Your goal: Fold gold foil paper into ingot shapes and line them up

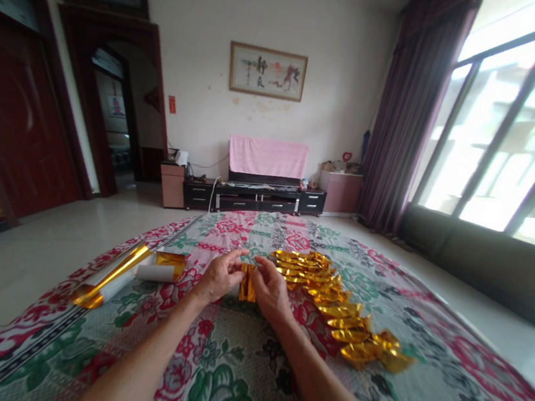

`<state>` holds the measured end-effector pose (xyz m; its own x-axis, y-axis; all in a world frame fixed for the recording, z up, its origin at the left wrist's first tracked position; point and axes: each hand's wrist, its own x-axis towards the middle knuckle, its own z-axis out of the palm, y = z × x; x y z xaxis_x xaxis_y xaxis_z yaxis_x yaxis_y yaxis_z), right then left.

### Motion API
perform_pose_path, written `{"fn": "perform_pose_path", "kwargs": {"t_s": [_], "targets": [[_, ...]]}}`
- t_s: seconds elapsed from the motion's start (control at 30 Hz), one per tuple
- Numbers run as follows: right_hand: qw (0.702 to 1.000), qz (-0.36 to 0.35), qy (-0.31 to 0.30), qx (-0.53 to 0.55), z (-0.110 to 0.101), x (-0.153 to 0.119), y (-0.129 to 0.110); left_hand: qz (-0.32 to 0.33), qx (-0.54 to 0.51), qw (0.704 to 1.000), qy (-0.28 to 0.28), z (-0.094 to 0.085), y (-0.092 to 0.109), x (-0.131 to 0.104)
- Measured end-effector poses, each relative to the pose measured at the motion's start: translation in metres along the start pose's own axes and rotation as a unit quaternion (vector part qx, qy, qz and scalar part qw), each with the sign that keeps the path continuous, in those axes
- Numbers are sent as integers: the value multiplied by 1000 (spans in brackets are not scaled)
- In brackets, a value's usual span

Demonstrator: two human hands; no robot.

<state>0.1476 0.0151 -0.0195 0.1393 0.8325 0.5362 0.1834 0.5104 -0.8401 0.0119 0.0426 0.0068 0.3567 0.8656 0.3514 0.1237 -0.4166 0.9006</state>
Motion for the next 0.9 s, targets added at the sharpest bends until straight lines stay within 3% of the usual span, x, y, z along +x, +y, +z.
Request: {"fn": "perform_pose_path", "kwargs": {"t_s": [0.37, 0.67, 0.9], "targets": [[1000, 7, 4, -23, 1, 1, 2, 16, 21, 1000, -3, 0, -5, 1], [998, 57, -17, -10, -1, 7, -5, 26, 28, 999, -1, 1, -3, 2], [996, 88, 2, -31, -3, 10, -10, 24, 9, 999, -21, 3, -4, 3]]}}
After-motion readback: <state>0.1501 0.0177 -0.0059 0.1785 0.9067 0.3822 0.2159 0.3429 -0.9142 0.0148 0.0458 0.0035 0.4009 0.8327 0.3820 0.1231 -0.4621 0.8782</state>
